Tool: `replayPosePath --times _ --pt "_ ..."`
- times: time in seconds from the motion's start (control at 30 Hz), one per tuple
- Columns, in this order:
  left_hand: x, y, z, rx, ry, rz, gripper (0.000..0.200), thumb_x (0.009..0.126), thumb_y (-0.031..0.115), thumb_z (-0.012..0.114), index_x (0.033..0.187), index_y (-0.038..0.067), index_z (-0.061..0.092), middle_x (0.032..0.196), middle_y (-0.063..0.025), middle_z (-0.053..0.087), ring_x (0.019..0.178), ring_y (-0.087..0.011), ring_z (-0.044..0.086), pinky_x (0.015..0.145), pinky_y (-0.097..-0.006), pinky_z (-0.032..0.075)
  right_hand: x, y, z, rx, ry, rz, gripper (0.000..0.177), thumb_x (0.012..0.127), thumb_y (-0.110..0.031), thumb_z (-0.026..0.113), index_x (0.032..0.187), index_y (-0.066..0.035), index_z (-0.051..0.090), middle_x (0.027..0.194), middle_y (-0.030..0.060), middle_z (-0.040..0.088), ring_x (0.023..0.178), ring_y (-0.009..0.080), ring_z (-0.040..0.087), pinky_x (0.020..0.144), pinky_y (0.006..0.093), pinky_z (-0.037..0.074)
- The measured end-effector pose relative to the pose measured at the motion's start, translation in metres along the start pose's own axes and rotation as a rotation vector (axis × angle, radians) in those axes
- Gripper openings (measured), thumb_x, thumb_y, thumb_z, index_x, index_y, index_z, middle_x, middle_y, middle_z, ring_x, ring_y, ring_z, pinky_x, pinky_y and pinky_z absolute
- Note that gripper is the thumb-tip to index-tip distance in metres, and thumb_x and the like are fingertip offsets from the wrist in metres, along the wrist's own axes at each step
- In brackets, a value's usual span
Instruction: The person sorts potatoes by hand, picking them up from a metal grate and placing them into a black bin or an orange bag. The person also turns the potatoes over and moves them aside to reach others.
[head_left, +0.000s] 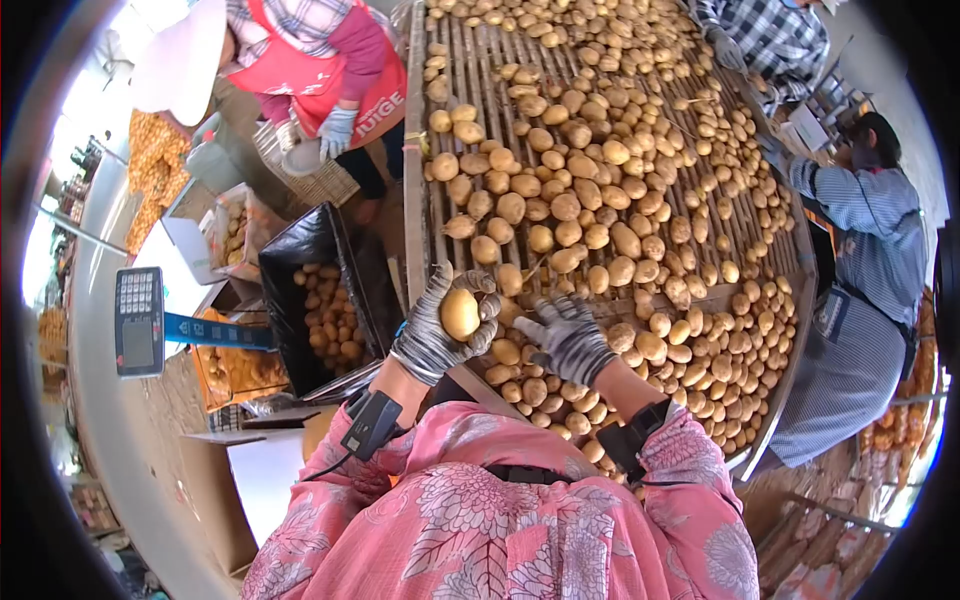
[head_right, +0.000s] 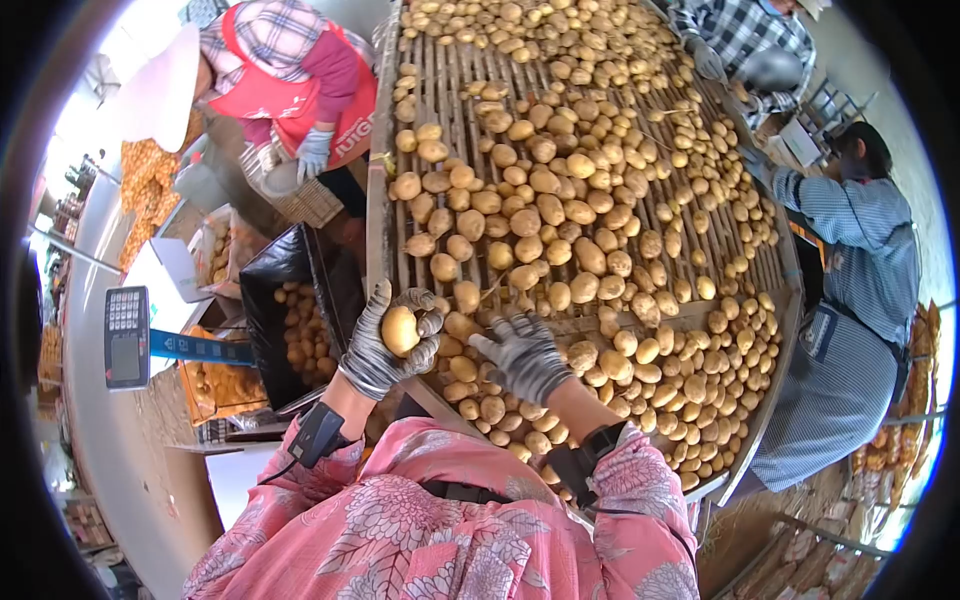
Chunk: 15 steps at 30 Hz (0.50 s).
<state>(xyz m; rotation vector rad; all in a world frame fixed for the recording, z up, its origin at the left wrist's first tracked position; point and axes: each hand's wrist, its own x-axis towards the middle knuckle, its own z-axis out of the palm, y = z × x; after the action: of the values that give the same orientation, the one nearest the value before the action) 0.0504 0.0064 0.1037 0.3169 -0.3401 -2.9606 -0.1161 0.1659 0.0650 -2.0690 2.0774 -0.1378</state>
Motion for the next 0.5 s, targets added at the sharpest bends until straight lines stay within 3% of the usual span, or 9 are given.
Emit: replayPosePath --times 0.07,0.1,0.2,0.3,0.37,0.5 --pt "-0.01 0.005 -0.002 -0.041 -0.086 0.017 0.064 0.086 0.062 0.041 0.102 0.003 0.06 0.078 -0.0151 0.059 0.055 -0.0278 0.06 0.048 -0.0344 0.053 -0.004 0.017 0.006 -0.023 -0.032 0.121 0.055 0.073 -0.04 0.066 0.122 -0.018 0.054 0.131 0.0123 0.044 0.125 0.034 0.036 0.105 0.0491 0.026" --pt "-0.016 0.007 -0.005 -0.044 -0.08 0.033 0.064 0.086 0.062 0.041 0.102 0.003 0.06 0.078 -0.0151 0.059 0.055 -0.0278 0.06 0.048 -0.0344 0.053 -0.013 0.034 0.017 -0.046 0.062 0.08 0.051 0.073 -0.04 0.066 0.118 -0.017 0.057 0.133 0.0123 0.043 0.127 0.0339 0.034 0.104 0.0501 0.026" --pt "-0.029 0.012 -0.017 -0.108 -0.058 0.07 0.07 0.085 0.065 0.038 0.101 0.001 0.062 0.079 -0.0152 0.061 0.072 -0.0322 0.063 0.054 -0.0401 0.053 -0.027 0.038 0.018 -0.057 0.069 0.149 0.046 0.075 -0.037 0.064 0.115 -0.017 0.059 0.136 0.0124 0.041 0.128 0.0338 0.033 0.103 0.0504 0.027" --pt "-0.038 0.012 -0.022 -0.152 -0.03 0.108 0.073 0.083 0.067 0.039 0.099 0.0 0.062 0.079 -0.0206 0.064 0.067 -0.0355 0.062 0.056 -0.0404 0.055 -0.032 0.035 0.016 -0.068 0.074 0.168 0.044 0.076 -0.034 0.063 0.115 -0.016 0.059 0.138 0.013 0.039 0.128 0.0344 0.033 0.102 0.0503 0.029" --pt "-0.05 0.014 -0.019 -0.113 0.052 0.089 0.074 0.082 0.068 0.04 0.097 0.0 0.063 0.083 -0.0187 0.062 0.068 -0.033 0.062 0.058 -0.0381 0.055 -0.033 0.032 0.022 -0.064 0.121 0.189 0.042 0.077 -0.033 0.062 0.115 -0.016 0.06 0.137 0.0135 0.04 0.127 0.035 0.034 0.102 0.0504 0.029" --pt "-0.057 0.014 -0.01 0.02 -0.088 0.127 0.073 0.081 0.069 0.041 0.101 0.002 0.06 0.088 -0.0131 0.054 0.063 -0.0246 0.059 0.049 -0.0293 0.051 -0.037 0.029 0.027 -0.055 0.164 0.215 0.041 0.076 -0.03 0.063 0.113 -0.013 0.06 0.138 0.0148 0.038 0.125 0.035 0.036 0.102 0.0476 0.03"
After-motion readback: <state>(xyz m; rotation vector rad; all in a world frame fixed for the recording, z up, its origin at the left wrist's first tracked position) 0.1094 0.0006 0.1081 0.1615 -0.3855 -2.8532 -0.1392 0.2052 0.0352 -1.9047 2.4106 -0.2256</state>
